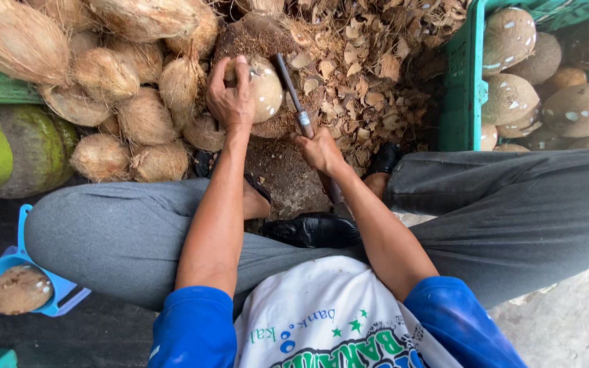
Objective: The person sits on the ground and uses a machete to chop the fibrous husk off coconuts, rotating each coconut against a wooden block to trim the husk. Trimmed coconuts are placed into a green plastic crate beside them.
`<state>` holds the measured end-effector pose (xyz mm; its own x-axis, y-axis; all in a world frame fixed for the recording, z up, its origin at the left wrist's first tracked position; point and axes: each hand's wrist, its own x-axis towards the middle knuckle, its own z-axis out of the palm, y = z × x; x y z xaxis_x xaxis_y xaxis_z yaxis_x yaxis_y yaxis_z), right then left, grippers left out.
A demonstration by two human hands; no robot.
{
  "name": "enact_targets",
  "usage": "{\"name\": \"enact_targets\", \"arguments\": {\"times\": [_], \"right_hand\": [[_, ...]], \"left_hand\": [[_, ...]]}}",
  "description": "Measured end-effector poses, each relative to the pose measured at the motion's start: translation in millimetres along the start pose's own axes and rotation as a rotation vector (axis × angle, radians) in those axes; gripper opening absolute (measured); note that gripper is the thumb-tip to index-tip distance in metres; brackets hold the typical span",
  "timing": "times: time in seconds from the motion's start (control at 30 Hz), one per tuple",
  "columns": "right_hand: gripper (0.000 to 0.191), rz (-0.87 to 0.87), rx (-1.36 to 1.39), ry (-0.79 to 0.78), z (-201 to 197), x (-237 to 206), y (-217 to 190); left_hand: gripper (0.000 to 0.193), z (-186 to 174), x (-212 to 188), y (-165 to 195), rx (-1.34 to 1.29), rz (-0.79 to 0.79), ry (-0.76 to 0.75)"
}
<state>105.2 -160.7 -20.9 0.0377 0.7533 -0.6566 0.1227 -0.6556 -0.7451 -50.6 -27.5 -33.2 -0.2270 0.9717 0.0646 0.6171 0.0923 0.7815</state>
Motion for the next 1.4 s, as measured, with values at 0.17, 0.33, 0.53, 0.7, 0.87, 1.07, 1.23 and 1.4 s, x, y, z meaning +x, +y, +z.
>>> {"name": "enact_targets", "arguments": {"times": [0.17,0.33,0.53,0.7,0.87,1.07,1.23,1.4], "right_hand": [[0.038,-0.089,0.014,0.063,-10.2,-4.2,-1.7],[0.045,-0.347,0.166,0.185,-2.0,1.3,3.2],[0.031,0.131,0.149,-0.025,15.1,1.0,17.3],[0.027,0.064,0.108,-0.03,1.8,4.8,9.5],[0.027,-0.021,-0.009,0.127,-12.5,1.0,-2.4],[0.027,-0.153,-0.009,0.288,-33.7,-2.6,-9.8],[0.032,-0.161,0.085,0.139,-24.6,-9.8,-16.3],[0.032,-0.057,0.12,-0.037,-21.5,-20.0,-17.6]], "left_hand": [[0.058,-0.7,-0.9,1.3,-0.074,-0.068,-0.033],[0.055,-0.2,0.4,-0.2,-0.046,-0.06,-0.021],[0.063,-5.3,3.8,2.6,-0.052,-0.035,-0.07],[0.097,-13.1,-1.5,-5.4,-0.06,0.231,-0.16],[0.099,-21.8,-1.0,-8.3,-0.257,-0.13,-0.44],[0.129,-3.4,-26.9,13.7,-0.171,-0.231,-0.124],[0.114,1.8,-31.1,16.6,-0.222,-0.223,-0.129],[0.099,-11.6,-7.1,5.9,-0.553,-0.64,0.063]]}}
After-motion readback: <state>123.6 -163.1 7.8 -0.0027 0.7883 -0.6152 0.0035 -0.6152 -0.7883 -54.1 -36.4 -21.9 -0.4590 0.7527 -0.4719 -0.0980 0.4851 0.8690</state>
